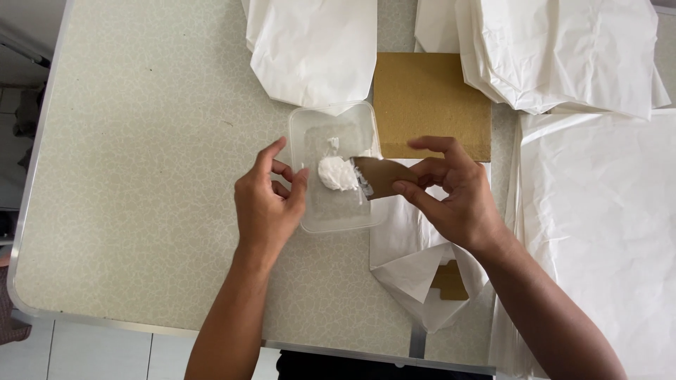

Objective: Folding and gluing white paper sheets around a cardboard template to create paper bags

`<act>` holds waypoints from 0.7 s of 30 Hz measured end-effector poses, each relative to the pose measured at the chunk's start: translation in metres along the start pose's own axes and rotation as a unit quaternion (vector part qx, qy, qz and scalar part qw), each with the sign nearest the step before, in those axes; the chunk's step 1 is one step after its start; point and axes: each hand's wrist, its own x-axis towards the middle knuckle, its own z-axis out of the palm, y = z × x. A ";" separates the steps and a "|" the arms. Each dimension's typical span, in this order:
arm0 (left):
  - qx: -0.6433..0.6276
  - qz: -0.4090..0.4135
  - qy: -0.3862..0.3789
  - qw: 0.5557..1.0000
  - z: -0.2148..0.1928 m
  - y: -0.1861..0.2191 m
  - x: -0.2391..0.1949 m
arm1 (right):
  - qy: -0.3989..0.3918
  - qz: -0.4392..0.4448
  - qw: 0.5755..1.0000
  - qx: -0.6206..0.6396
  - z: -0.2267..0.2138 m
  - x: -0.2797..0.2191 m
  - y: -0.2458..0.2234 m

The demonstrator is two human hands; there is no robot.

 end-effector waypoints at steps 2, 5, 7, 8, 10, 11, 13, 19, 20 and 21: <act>0.065 0.061 0.055 0.995 -0.003 0.001 0.000 | 0.028 0.005 0.999 0.027 -0.001 -0.004 0.004; 0.147 0.224 0.154 0.951 -0.003 0.012 -0.004 | 0.087 0.022 0.991 0.101 -0.007 -0.014 0.007; 0.161 0.330 0.200 0.909 0.000 0.031 -0.019 | 0.122 0.028 0.981 0.147 -0.016 -0.020 0.006; 0.113 0.386 0.103 0.909 0.003 0.043 -0.035 | 0.130 0.046 0.979 0.151 -0.022 -0.025 0.003; 0.060 0.439 0.002 0.896 0.015 0.064 -0.060 | 0.143 0.065 0.976 0.153 -0.033 -0.034 0.000; 0.050 0.461 -0.101 0.880 0.023 0.072 -0.070 | 0.155 0.080 0.971 0.165 -0.038 -0.039 0.000; 0.042 0.481 -0.203 0.852 0.037 0.078 -0.081 | 0.169 0.091 0.965 0.179 -0.047 -0.048 0.003; 0.159 0.420 -0.249 0.858 0.064 0.062 -0.082 | 0.177 0.068 0.943 0.273 -0.061 -0.094 0.011; 0.154 0.408 -0.255 0.863 0.068 0.058 -0.081 | 0.174 0.061 0.937 0.297 -0.062 -0.101 0.013; 0.150 0.395 -0.262 0.867 0.071 0.054 -0.080 | 0.170 0.054 0.930 0.321 -0.062 -0.107 0.016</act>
